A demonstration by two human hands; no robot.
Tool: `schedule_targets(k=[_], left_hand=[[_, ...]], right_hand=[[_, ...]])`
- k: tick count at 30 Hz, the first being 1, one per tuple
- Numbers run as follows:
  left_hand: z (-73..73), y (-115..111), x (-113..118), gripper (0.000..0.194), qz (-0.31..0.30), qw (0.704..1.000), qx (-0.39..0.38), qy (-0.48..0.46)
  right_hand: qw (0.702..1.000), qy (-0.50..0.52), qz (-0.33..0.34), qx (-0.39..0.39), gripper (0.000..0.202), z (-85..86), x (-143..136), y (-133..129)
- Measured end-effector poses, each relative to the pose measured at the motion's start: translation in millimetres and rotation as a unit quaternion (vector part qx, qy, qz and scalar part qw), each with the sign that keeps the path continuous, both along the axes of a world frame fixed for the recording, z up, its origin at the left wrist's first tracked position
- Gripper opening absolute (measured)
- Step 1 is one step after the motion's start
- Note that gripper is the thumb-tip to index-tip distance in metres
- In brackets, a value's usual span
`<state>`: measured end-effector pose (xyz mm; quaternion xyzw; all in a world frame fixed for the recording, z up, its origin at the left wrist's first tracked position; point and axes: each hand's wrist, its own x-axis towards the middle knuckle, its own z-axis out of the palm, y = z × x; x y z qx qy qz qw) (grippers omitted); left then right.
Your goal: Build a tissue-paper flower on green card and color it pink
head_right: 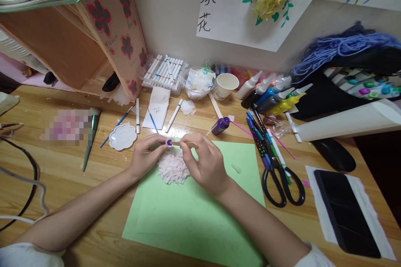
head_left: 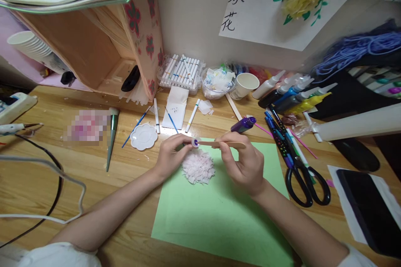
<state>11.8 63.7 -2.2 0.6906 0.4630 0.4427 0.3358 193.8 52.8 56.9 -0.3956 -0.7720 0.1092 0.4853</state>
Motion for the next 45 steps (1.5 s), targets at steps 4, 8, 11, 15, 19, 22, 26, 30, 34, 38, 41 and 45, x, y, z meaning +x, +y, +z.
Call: schedule_targets(k=[4, 8, 11, 15, 19, 22, 26, 30, 34, 38, 41, 45], left_hand=[[-1.1, 0.3, -0.4, 0.005, -0.012, 1.0, 0.015, 0.017], [-0.8, 0.2, -0.1, 0.005, -0.017, 0.999, 0.032, 0.026], [-0.4, 0.3, 0.2, 0.005, -0.017, 0.999, 0.042, 0.027], [-0.1, 0.1, 0.5, 0.005, -0.015, 0.999, 0.048, 0.017], [0.5, -0.3, 0.7, 0.005, -0.02, 0.998, 0.053, 0.014], [0.5, -0.4, 0.7, 0.005, -0.021, 0.998, 0.053, 0.014], [0.5, 0.0, 0.5, 0.006, -0.023, 0.998, 0.053, 0.018], [0.5, 0.8, -0.1, 0.008, -0.039, 0.997, 0.061, 0.034], [0.3, 1.4, -1.1, 0.01, -0.059, 0.994, 0.085, 0.039], [0.9, 1.8, -0.8, 0.009, -0.077, 0.99, 0.109, 0.045], [1.7, 1.9, 0.3, 0.009, -0.064, 0.992, 0.103, 0.041], [2.2, 2.0, 0.7, 0.009, -0.069, 0.99, 0.118, 0.03]], right_hand=[[1.0, -0.013, -0.013, 0.0, 0.014, -0.4, -2.0, 0.3], [1.0, -0.007, -0.009, -0.014, 0.014, -1.2, -1.6, -0.5], [0.999, 0.01, -0.029, -0.038, 0.012, -0.4, -0.1, -0.9], [0.998, 0.03, -0.037, -0.049, 0.012, 1.7, 1.5, -1.5], [0.998, 0.033, -0.03, -0.036, 0.012, 1.5, 2.1, -2.5], [0.998, 0.034, -0.03, -0.037, 0.012, 0.5, 2.1, -2.7], [0.999, 0.01, -0.025, -0.032, 0.012, 0.9, 2.0, -0.7], [1.0, -0.013, 0.02, -0.013, 0.014, 2.0, 3.3, 2.8], [0.998, -0.015, 0.055, -0.006, 0.015, -0.2, 5.7, 6.4], [0.997, -0.025, 0.079, -0.002, 0.013, -2.1, 6.6, 7.4], [0.997, -0.013, 0.072, -0.008, 0.014, 0.0, 6.8, 6.3], [0.998, -0.002, 0.066, -0.012, 0.014, 4.1, 8.3, 5.0]])
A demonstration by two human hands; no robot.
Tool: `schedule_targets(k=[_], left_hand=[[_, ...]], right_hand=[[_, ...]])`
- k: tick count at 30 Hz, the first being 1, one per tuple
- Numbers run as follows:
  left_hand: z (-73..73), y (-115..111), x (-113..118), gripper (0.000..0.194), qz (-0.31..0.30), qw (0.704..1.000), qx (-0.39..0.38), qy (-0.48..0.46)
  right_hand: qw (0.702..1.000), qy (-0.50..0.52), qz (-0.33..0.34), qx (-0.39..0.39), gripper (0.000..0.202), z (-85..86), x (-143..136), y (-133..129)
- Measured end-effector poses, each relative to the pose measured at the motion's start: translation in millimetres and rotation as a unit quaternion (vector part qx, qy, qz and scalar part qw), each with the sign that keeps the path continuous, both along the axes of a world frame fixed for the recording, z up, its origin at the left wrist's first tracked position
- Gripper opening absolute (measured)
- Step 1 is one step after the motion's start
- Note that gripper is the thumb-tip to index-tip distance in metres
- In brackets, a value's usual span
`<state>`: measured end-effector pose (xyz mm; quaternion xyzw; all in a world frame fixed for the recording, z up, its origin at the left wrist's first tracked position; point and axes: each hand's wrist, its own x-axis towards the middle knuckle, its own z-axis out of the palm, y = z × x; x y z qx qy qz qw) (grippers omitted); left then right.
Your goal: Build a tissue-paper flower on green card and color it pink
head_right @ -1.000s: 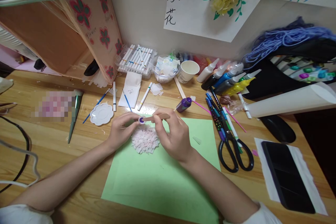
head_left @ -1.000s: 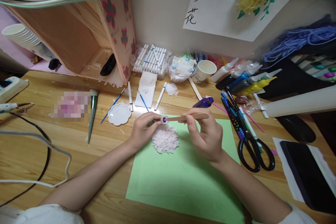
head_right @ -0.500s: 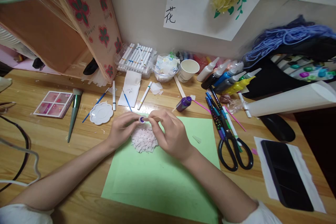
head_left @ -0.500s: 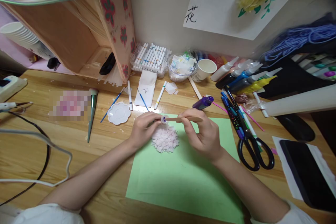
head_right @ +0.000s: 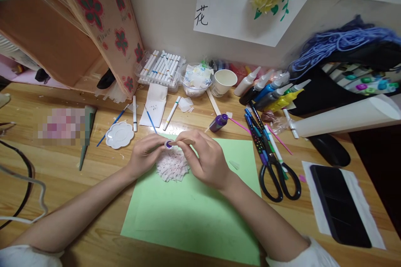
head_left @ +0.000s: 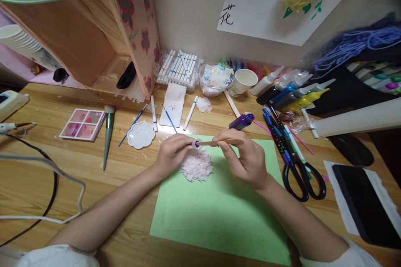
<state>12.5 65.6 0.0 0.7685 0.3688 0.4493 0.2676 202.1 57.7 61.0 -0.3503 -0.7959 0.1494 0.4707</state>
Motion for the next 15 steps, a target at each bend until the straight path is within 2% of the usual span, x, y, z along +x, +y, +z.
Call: schedule_targets(k=[4, 9, 15], left_hand=[[-0.6, 0.0, -0.9, 0.01, -0.006, 1.0, 0.01, 0.0], [-1.0, 0.0, -0.6, 0.011, -0.002, 1.0, 0.004, 0.001], [-0.5, -1.1, -0.7, 0.011, 0.001, 1.0, 0.006, -0.007]], right_hand=[[1.0, 0.013, 0.013, -0.012, 0.015, 1.3, 5.2, -1.8], [0.995, 0.08, -0.053, -0.003, 0.014, 6.2, 12.1, -4.8], [0.995, 0.07, -0.066, -0.03, 0.014, 8.4, 9.7, -5.9]])
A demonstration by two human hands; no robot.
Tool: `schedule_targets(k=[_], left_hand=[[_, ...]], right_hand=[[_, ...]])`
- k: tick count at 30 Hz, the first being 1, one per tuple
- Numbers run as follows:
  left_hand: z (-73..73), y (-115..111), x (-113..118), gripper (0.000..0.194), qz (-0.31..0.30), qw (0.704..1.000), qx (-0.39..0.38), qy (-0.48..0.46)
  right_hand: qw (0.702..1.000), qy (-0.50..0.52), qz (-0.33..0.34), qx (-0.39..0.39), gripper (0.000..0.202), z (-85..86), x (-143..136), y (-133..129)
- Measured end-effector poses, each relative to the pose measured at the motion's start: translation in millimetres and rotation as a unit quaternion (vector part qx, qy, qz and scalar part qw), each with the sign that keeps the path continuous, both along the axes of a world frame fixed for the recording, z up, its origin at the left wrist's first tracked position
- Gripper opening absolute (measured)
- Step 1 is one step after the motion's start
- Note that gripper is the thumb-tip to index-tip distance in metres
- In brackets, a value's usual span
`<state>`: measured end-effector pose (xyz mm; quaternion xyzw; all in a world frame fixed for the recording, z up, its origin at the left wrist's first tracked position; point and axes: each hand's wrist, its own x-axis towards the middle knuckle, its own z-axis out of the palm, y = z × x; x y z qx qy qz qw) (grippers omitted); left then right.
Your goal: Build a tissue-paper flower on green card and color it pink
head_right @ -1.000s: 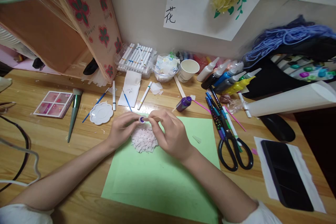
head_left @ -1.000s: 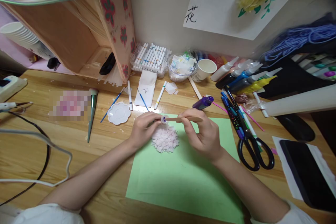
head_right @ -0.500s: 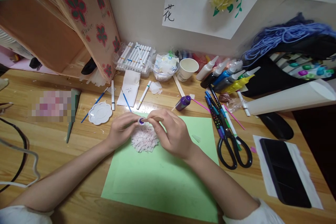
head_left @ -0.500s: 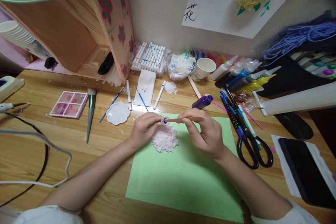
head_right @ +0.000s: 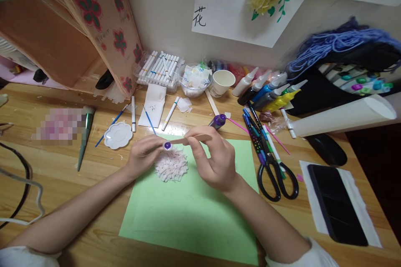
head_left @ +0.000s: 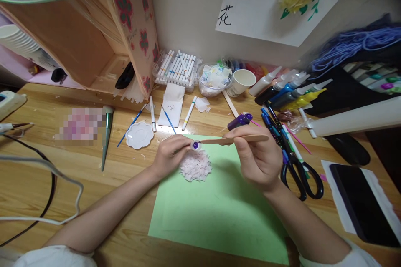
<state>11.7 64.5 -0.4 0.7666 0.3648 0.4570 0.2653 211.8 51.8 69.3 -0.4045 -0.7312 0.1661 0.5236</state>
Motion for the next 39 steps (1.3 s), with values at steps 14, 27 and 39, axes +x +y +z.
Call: schedule_targets(k=[14, 27, 39], left_hand=[[0.1, -0.7, -1.0, 0.011, 0.011, 1.0, -0.016, -0.02], [-3.2, -3.0, -2.7, 0.008, 0.099, 0.991, -0.088, -0.027], [12.7, 39.0, 6.7, 0.017, 0.109, 0.984, -0.047, 0.133]], right_hand=[[0.954, 0.239, -0.037, -0.18, 0.007, -5.2, -5.1, 16.3], [0.983, 0.091, -0.154, -0.037, 0.005, -20.3, 2.4, 17.1], [0.927, -0.323, -0.161, 0.1, 0.026, -64.5, -4.4, 43.4]])
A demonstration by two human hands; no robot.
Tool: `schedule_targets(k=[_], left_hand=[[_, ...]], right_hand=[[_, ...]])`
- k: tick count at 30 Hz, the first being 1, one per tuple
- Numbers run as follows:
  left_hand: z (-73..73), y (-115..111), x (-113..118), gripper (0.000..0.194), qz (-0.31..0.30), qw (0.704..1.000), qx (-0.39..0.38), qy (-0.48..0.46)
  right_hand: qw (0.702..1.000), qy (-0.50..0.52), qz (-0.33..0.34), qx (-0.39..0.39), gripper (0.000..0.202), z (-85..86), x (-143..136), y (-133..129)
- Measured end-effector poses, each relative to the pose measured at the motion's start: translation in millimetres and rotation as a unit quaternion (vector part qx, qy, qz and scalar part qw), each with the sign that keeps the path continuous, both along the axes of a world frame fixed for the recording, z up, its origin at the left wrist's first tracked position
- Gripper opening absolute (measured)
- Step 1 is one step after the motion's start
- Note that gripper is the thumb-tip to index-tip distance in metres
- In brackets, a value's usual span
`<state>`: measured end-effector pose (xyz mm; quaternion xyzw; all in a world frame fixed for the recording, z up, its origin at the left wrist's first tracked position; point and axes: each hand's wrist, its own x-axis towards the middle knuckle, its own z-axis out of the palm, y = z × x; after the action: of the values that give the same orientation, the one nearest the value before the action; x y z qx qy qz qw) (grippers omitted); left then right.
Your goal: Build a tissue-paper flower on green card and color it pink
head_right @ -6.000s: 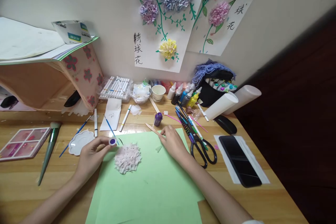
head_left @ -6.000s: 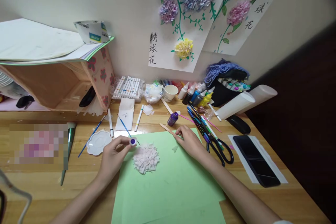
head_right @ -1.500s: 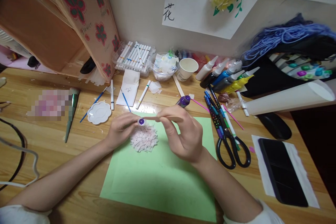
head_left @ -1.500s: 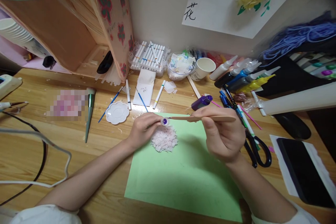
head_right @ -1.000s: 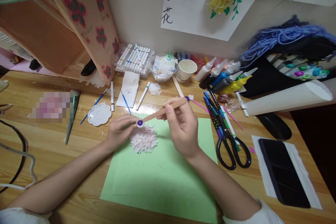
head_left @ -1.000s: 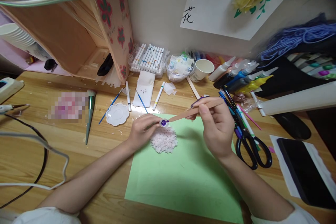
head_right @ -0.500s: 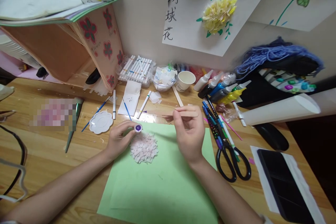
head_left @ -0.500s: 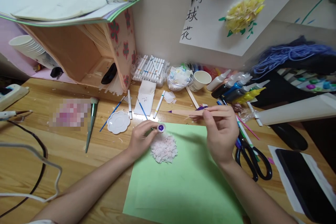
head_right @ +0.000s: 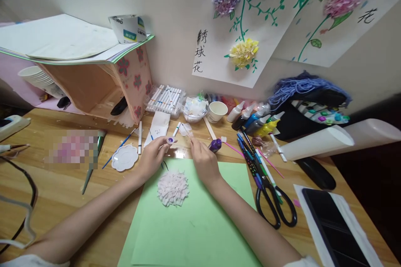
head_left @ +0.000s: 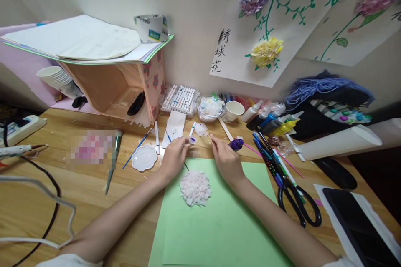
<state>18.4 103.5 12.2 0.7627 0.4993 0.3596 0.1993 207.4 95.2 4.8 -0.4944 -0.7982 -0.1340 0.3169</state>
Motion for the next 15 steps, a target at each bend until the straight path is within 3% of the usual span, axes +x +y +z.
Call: schedule_targets(k=[7, 15], left_hand=[[-18.0, 33.6, 16.6, 0.016, -0.025, 0.991, 0.054, 0.118], [-19.6, 39.4, 17.2, 0.027, -0.072, 0.972, 0.072, 0.211]], right_hand=[[0.993, -0.079, -0.002, -0.083, 0.054, -16.7, -2.4, 0.4], [0.986, -0.102, -0.018, -0.133, 0.045, -24.7, -6.6, 1.8]])
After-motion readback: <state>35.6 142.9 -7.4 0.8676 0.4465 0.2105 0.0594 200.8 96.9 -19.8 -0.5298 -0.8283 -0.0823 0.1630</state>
